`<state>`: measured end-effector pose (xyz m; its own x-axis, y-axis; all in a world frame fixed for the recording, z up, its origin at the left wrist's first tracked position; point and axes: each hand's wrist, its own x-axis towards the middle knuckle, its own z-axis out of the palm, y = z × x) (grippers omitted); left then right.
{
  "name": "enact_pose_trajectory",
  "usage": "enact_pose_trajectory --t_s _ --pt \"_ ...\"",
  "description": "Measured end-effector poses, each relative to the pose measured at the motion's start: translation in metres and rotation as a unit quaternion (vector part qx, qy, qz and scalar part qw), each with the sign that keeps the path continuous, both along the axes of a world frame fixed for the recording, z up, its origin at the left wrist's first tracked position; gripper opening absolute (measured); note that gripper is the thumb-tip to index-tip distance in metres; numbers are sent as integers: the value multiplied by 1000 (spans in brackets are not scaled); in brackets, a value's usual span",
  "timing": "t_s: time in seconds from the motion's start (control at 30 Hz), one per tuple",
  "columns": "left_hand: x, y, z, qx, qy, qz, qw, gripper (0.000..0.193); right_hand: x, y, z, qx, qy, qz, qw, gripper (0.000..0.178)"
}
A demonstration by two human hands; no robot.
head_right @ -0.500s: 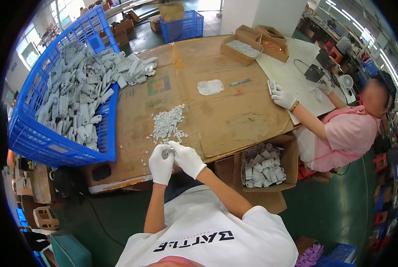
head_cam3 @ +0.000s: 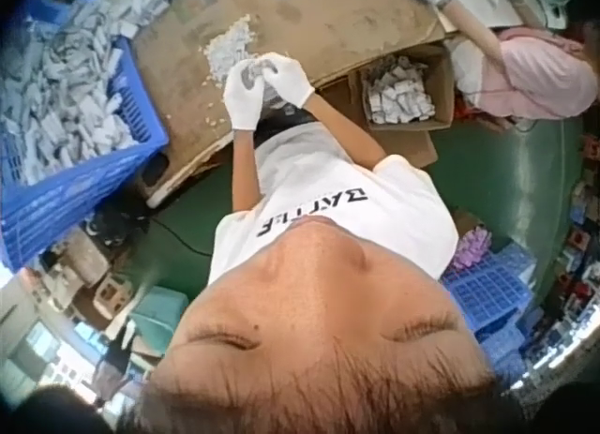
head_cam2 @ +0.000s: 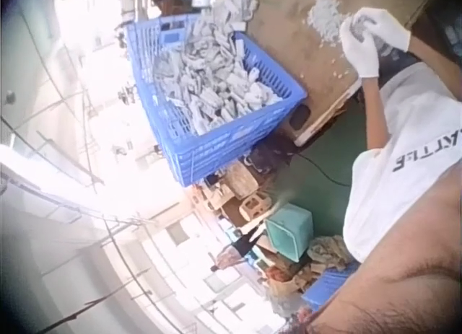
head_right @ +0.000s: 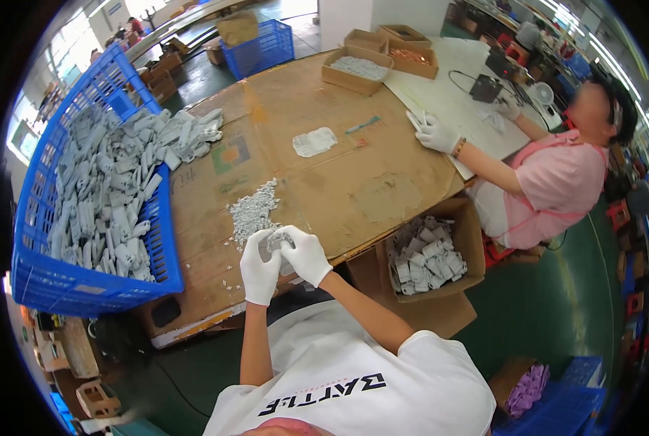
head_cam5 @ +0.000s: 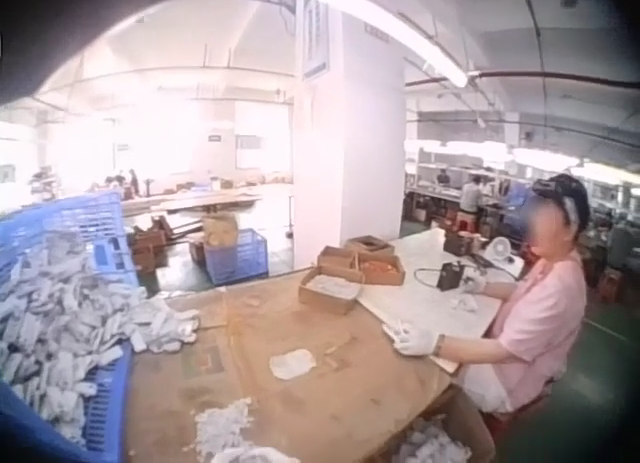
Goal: The person picks up a white plastic remote casing from a blue bin, fits a small white component into it by hand, and places the assembled unit into a cardboard box.
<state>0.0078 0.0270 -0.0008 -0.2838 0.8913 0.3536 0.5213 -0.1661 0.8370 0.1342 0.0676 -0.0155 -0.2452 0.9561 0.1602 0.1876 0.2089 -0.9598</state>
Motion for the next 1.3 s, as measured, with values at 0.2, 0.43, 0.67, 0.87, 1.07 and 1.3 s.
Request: enact_pose_trajectory --t_s 0.2,0.43,0.67,0.87,1.07,1.3 --pt "19 -1 -15 -50 -22 18 998 34 8 -4 -16 -67 23 -15 997 24" --pt "43 5 -3 -18 -23 -25 999 32 39 -3 0 -93 51 -31 994 10" --pt "37 -12 2 -16 -2 19 1000 30 29 -9 0 -112 59 -1 992 6" --pt "34 -13 6 -19 17 30 999 30 25 -8 7 -117 67 15 991 6" --pt "33 -7 6 -34 31 38 998 27 22 0 1 -113 69 11 991 9" --pt "33 -3 6 -31 26 52 998 27 8 -1 6 -145 141 -12 979 7"
